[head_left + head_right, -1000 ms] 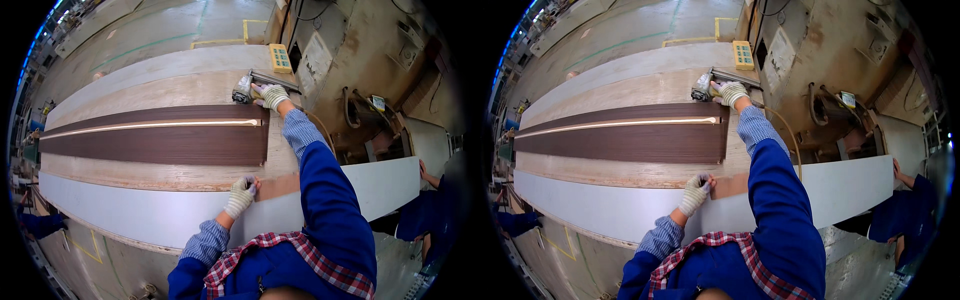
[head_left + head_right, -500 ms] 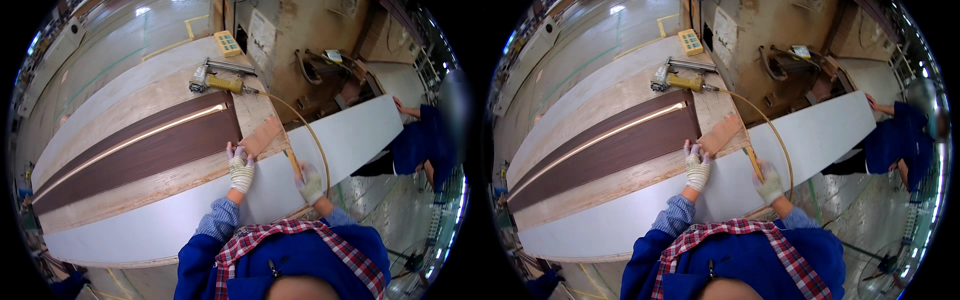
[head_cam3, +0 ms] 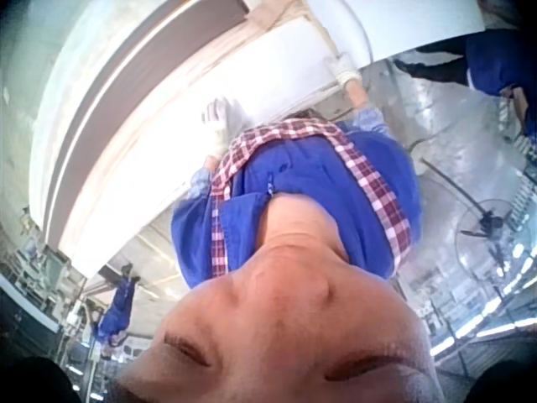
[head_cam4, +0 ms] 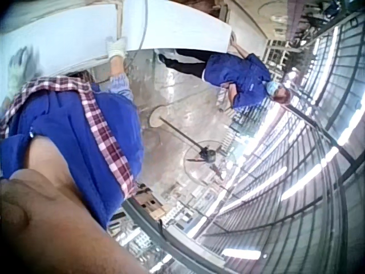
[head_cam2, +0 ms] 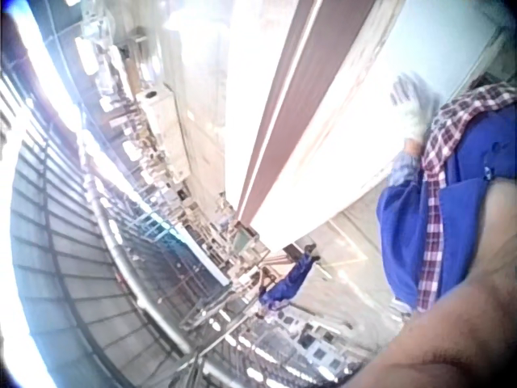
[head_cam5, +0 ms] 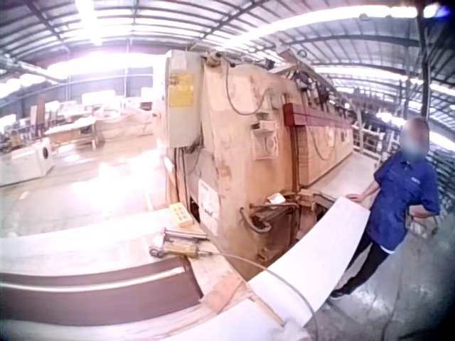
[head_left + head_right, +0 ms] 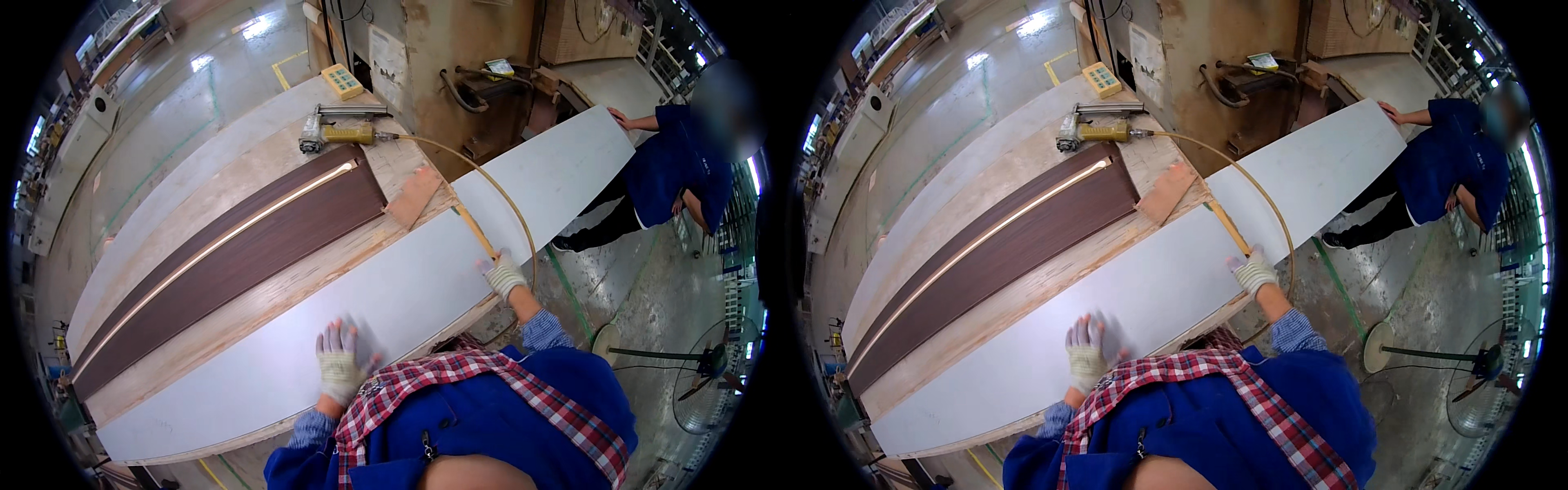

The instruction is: The person places dark brown wooden strips onto a large white board and secures them using a pneumatic nail gun. They repeat this process for multiple strips, aligning them carefully before fastening.

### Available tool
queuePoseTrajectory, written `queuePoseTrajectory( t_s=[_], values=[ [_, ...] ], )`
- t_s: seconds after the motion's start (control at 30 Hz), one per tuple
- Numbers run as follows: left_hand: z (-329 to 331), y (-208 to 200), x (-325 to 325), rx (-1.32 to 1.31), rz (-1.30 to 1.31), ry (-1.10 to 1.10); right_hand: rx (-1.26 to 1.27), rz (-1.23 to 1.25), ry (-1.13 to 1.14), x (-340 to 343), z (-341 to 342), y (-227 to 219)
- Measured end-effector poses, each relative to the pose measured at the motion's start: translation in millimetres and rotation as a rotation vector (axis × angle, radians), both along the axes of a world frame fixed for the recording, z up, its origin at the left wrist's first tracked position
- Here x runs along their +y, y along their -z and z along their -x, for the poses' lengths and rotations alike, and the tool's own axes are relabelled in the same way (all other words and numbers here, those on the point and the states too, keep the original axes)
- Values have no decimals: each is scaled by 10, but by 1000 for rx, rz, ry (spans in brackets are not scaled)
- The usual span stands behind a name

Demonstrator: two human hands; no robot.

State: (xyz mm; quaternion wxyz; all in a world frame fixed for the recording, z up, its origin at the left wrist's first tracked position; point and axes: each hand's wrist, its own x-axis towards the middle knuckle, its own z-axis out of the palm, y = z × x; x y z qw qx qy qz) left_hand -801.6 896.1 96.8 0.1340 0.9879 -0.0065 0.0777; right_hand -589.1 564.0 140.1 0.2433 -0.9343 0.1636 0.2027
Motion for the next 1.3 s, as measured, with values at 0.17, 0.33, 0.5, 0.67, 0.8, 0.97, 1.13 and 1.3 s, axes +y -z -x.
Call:
queuePoseTrajectory(
  t_s=[0.17, 0.33, 0.5, 0.67, 0.8, 0.97, 1.13, 1.3],
  values=[
    [882, 214, 279, -146, -245, -71, -182, 3, -57, -99, 5, -361],
    [1046, -126, 543, -144, -312, -102, -210, 126, -109, 67, 69, -972],
    [1019, -788, 688, 9, -219, 48, -164, 379, -312, 264, 36, -1435],
    [845, -1280, 919, 91, 98, 110, -70, 563, -555, 416, -168, -1557],
    [543, -1435, 1141, 190, 229, 66, -149, 394, -712, 864, -70, -1668],
    [401, -1292, 1466, -28, 102, 40, -690, -188, -1471, 2038, 800, -1394],
    [830, -1139, 2305, -89, -287, -304, -595, -48, -1438, 2562, 671, -1010],
    [1043, -926, 2719, -78, -483, -280, -581, -121, -1504, 2425, 545, -1105]
  ],
)
